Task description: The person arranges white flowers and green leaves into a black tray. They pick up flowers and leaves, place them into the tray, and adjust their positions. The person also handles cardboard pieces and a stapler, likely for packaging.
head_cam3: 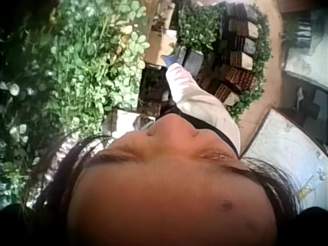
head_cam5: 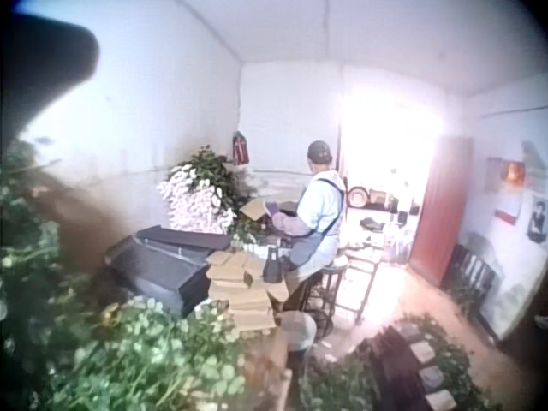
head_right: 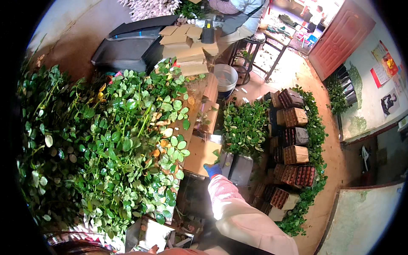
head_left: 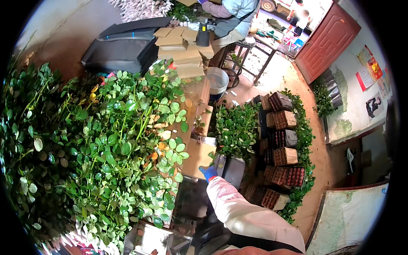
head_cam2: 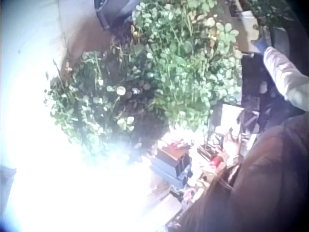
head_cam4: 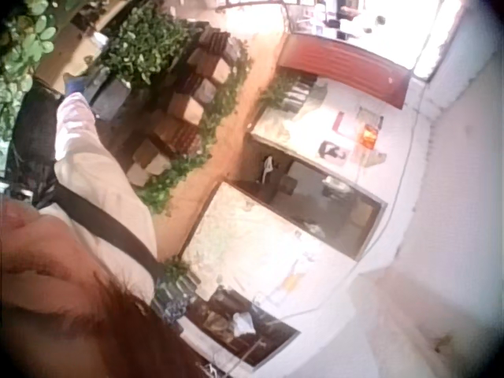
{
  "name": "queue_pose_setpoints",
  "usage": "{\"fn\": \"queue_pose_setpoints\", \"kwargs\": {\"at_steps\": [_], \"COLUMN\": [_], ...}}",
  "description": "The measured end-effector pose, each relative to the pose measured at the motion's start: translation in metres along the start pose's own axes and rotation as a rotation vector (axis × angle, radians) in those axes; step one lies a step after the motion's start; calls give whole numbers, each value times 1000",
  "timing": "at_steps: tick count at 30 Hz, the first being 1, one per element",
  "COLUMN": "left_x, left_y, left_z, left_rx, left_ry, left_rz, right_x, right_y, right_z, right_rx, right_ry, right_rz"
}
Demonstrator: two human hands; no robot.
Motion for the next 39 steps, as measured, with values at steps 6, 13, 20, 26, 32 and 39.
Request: {"fn": "queue_pose_setpoints", "kwargs": {"at_steps": [6, 13, 20, 26, 32, 39], "left_x": [4, 88, 206, 248, 185, 113], "left_y": [34, 166, 251, 272, 385, 369], "left_z": [-40, 17, 255, 276, 54, -78], "left_rx": [-38, -826, -2205, -1976, -1548, -1259], "left_ry": [140, 271, -732, -555, -320, 47], "left_rz": [89, 409, -480, -443, 253, 785], "right_x": [-14, -12, -120, -150, -243, -363], "right_y": [-54, -63, -4, 80, -196, -379], "right_z": [-83, -226, -530, -633, -606, -518], "right_rx": [-343, 442, -60, -595, -209, -573], "right_ry": [-173, -629, -629, 79, 332, -98], "right_rz": [-200, -2, -280, -87, -1032, -1645]}}
Point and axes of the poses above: each hand's wrist, its own x-axis towards the middle knuckle, its own z-axis out of the palm, y = z × x, the point moved 9 cm from there along x, towards the middle knuckle
